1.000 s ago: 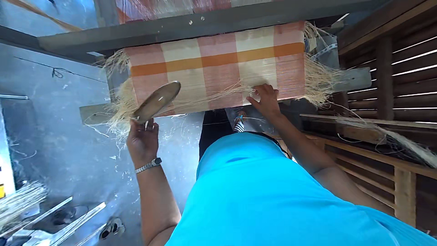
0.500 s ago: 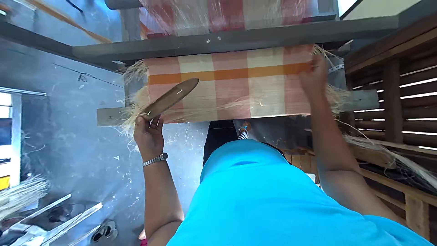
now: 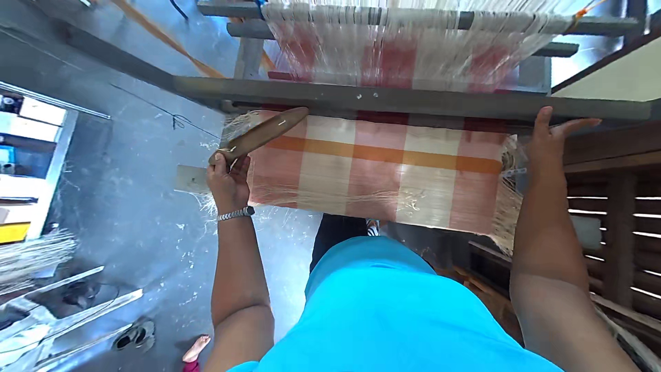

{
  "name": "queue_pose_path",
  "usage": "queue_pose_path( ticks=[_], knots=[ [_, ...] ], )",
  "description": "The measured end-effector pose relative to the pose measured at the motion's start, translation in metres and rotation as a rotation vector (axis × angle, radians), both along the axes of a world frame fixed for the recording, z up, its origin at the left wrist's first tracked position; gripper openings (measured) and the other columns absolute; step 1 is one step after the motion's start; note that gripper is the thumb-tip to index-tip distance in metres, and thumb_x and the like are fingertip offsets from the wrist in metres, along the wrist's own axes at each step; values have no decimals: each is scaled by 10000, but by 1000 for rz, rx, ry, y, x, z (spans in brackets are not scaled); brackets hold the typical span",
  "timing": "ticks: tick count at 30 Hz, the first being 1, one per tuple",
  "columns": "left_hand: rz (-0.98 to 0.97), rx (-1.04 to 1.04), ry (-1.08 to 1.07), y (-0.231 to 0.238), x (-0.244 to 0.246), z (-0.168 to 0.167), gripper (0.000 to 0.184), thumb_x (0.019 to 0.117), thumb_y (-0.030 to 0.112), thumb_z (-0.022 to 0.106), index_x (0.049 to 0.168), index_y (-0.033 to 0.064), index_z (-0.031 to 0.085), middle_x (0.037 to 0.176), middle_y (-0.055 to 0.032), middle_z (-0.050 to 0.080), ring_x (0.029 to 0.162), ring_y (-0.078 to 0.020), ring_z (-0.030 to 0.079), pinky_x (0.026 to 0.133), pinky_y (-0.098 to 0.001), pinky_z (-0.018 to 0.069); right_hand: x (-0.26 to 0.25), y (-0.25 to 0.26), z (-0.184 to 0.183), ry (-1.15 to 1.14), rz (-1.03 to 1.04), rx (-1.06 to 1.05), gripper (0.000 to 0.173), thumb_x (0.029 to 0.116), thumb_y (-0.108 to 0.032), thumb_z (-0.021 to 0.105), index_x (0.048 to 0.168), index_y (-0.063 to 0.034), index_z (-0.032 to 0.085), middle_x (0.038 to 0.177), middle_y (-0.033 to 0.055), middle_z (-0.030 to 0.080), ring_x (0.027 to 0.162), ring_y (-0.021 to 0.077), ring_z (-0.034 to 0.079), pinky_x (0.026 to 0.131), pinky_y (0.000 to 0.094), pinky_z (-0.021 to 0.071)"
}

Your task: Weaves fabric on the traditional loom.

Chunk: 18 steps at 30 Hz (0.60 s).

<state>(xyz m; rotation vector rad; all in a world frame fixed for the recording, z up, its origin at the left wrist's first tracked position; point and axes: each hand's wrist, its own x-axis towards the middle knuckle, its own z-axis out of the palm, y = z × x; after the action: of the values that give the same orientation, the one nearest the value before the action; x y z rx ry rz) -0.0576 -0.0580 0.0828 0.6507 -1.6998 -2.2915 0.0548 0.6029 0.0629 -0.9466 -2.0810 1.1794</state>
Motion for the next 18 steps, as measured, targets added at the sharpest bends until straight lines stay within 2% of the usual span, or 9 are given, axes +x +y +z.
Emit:
queue_pose_path(
  ticks=[2, 4, 7, 11, 13, 15, 18],
  knots=[
    [52, 13, 27, -6, -23, -1, 360, 1117, 255, 417, 1385, 15, 422, 1205, -165, 648, 1016, -274, 714, 890, -433, 615, -24, 7, 4, 16, -5, 22, 1194, 996, -616, 544, 1535, 77, -265, 1666, 341, -48, 1590, 281, 125, 1280, 317, 204],
    [111, 12, 55, -16, -47, -5, 390, 1122, 254, 400, 1416, -2, 402, 1240, -187, 637, 1046, -284, 706, 907, -439, 609, -53, 14, 10, 23, -3, 58, 1138, 1026, -564, 520, 1530, 96, -259, 1660, 353, -50, 1592, 293, 105, 1282, 307, 176],
    [198, -21, 79, -30, -82, -12, 416, 1128, 254, 374, 1453, -5, 359, 1262, -203, 618, 1047, -283, 700, 907, -427, 606, -91, 23, 18, 54, 5, 10, 1030, 1063, -518, 466, 1555, 93, -202, 1672, 327, 3, 1590, 273, 120, 1285, 304, 166],
    [299, -62, 119, -34, -118, -21, 402, 1128, 214, 369, 1454, -16, 321, 1248, -223, 605, 991, -279, 711, 852, -405, 623, -109, 20, 33, -117, -50, -89, 951, 1059, -624, 344, 1613, 46, -42, 1653, 246, 272, 1531, 218, 328, 1255, 348, 273],
    [311, -69, 113, -32, -133, -27, 413, 1130, 218, 360, 1466, -17, 303, 1251, -225, 594, 989, -275, 706, 849, -401, 621, -104, 14, 38, -150, -32, -142, 950, 1041, -671, 321, 1632, 3, 8, 1647, 218, 307, 1522, 220, 342, 1253, 387, 275],
    [302, -73, 102, -26, -145, -31, 408, 1132, 221, 358, 1461, -15, 307, 1227, -218, 600, 968, -267, 705, 837, -395, 620, -100, 11, 38, -178, -29, -152, 955, 1012, -727, 302, 1636, -24, 132, 1627, 195, 360, 1509, 224, 364, 1246, 426, 290],
    [269, -63, 100, -17, -161, -34, 388, 1129, 215, 366, 1434, -25, 346, 1202, -217, 616, 943, -270, 711, 825, -399, 624, -96, 16, 37, -229, -16, -151, 952, 991, -767, 273, 1615, -47, 256, 1594, 183, 416, 1482, 222, 405, 1227, 448, 320]
  ],
)
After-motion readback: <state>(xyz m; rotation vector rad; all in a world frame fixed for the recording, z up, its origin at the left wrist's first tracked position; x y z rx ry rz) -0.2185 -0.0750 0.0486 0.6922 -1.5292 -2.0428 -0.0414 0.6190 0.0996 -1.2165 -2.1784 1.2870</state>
